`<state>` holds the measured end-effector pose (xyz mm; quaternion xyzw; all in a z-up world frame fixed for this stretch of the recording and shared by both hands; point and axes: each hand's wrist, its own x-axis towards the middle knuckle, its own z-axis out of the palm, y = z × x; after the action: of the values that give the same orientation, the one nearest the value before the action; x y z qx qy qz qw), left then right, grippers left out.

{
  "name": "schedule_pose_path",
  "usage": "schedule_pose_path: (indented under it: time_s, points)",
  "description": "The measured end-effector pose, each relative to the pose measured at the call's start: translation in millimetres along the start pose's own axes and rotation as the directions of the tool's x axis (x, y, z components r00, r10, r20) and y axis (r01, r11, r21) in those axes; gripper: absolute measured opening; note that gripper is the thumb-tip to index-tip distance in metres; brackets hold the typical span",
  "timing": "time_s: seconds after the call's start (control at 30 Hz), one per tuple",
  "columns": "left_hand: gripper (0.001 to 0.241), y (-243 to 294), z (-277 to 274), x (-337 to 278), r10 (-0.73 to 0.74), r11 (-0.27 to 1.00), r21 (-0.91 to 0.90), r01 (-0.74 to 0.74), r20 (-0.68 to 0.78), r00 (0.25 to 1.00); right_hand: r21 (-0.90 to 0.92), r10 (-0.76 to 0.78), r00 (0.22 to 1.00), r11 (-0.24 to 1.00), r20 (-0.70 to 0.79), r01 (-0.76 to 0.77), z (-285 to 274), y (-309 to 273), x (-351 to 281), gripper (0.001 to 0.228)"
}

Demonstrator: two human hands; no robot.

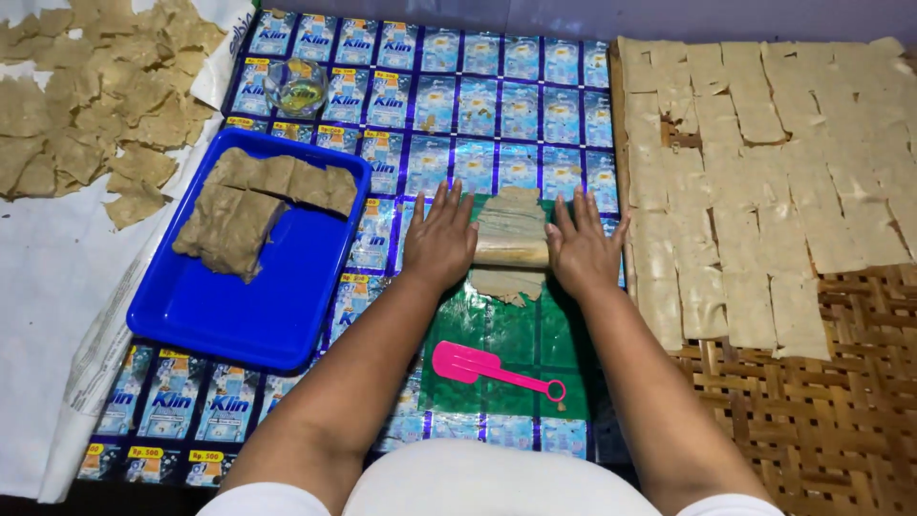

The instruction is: Rolling out thin pieces of dough and placing them on a drying rack.

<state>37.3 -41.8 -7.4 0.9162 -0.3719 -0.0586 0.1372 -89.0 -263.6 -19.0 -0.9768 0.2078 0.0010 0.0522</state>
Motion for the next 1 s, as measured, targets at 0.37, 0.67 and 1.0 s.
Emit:
schedule_pose_path:
  time_s: [0.37,0.67,1.0]
  points:
    - [0.058,16,10,-102,0.108,0.994,0.033,-0.104,-0.123,0.987,0.037,-0.161,0.959,0.984,-0.233,0.174,14,-5,-107,0.073]
    - [0.061,19,18,-131,0.1,0.995,0.035,-0.096,-0.128,0.987,0.038,-0.172,0.948,0.981,-0.267,0.189,25,-6,-131,0.076]
    - [0.064,2,5,-16,-0.018,0.999,0.036,0.022,-0.086,0.996,0.029,0.006,0.994,1.0,-0.113,-0.003,18,-6,-12,0.079]
